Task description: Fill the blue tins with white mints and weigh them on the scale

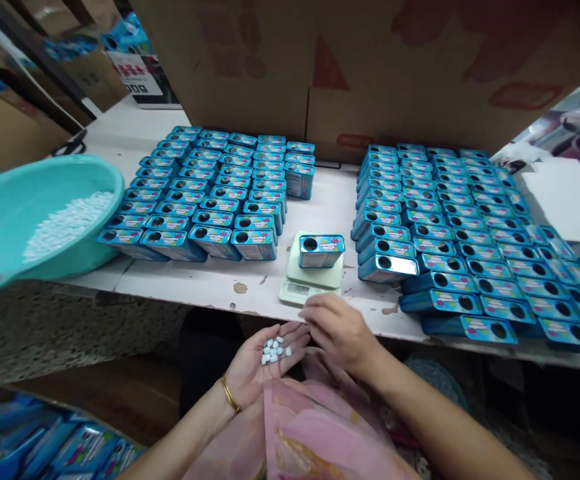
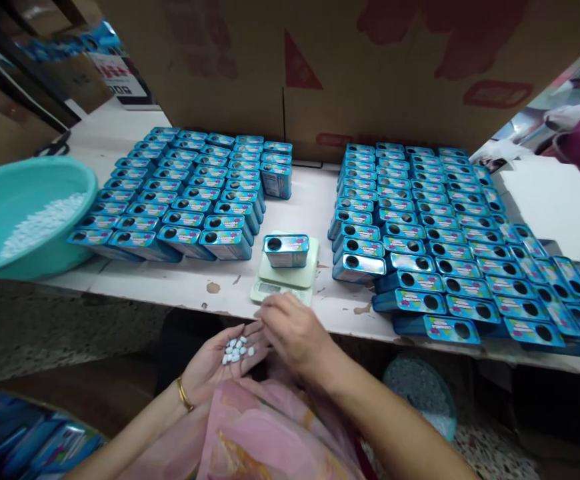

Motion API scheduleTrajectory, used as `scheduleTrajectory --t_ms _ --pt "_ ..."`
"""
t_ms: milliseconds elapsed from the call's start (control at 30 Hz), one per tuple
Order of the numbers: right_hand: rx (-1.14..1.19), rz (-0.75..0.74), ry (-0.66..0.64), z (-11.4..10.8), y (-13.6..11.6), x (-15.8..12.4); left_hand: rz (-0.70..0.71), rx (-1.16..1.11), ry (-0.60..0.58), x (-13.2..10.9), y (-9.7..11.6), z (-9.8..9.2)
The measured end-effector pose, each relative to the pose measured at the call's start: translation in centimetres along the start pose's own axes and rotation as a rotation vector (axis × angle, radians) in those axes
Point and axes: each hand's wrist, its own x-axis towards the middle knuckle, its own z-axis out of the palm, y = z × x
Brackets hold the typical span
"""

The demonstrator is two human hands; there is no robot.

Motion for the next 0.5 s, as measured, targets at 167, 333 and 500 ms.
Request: scheduleTrajectory --t_ms 167,333,500 --pt "-0.115 -0.007 0.187 -4.3 2.3 5.7 -0.006 0.023 0.009 0.3 -0.4 0.4" --pt "-0.200 -0.006 0.169 -4.4 4.0 7.8 0.026 0.019 -0.002 -0.3 -0.3 0.3" --pt "-0.294 0.093 0.332 -6.0 4.4 5.5 0.056 0.012 -0.008 -0.8 -0.1 -0.2"
